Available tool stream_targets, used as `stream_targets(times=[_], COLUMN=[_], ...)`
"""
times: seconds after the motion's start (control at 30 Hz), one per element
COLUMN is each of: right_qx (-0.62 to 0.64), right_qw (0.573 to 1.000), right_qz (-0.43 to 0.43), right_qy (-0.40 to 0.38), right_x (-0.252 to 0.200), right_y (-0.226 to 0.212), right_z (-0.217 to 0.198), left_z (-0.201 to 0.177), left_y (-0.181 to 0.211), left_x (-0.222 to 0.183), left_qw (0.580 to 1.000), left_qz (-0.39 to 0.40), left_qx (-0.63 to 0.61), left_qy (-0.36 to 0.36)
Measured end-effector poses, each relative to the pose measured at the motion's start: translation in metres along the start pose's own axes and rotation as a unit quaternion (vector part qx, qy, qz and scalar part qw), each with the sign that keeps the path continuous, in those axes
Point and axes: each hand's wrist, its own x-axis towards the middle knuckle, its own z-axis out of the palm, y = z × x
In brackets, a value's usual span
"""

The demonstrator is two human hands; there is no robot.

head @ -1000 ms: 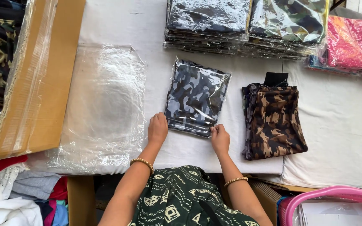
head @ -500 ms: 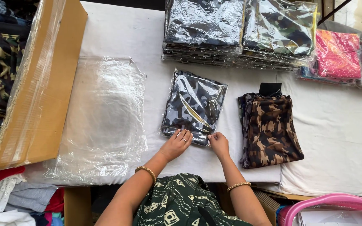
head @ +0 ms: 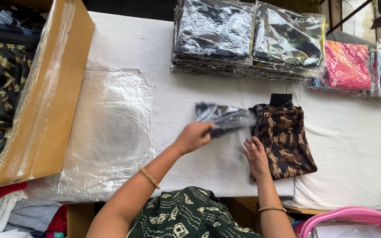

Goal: The person folds camouflage-patterned shorts and places them into clear plastic bags on a white table. They smooth the bags and stack the packaged items with other similar packages.

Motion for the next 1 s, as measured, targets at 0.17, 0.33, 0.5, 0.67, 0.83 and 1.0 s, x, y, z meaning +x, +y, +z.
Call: stream_targets(times=[0.17, 0.33, 0.5, 0.67, 0.83, 1.0], right_qx=[0.028, -0.015, -0.135, -0.116, -0.13, -0.296], right_qw=[0.998, 0.994, 0.985, 0.985, 0.987, 0.935], right_qz=[-0.015, -0.016, 0.105, 0.08, 0.018, -0.187], right_qy=[-0.059, -0.106, 0.036, 0.101, 0.092, 0.054], right_x=[-0.004, 0.017, 0.052, 0.017, 0.008, 0.018], right_y=[-0.014, -0.005, 0.037, 0.021, 0.021, -0.005], right_z=[0.014, 0.018, -0.018, -0.023, -0.01, 0.061], left_z=[-0.036, 0.009, 0.085, 0.075, 0.031, 0.065], left_y=[-0.013, -0.087, -0.183, -0.174, -0.096, -0.103], left_x=[-0.01, -0.053, -0.114, -0.115, -0.076, -0.067], left_qw=[0.883, 0.688, 0.679, 0.748, 0.854, 0.917], left_qz=[-0.243, -0.346, -0.453, -0.459, -0.511, -0.23], left_qx=[-0.399, -0.616, -0.531, -0.443, 0.004, 0.311], left_qy=[0.048, 0.167, 0.227, 0.187, 0.103, 0.093])
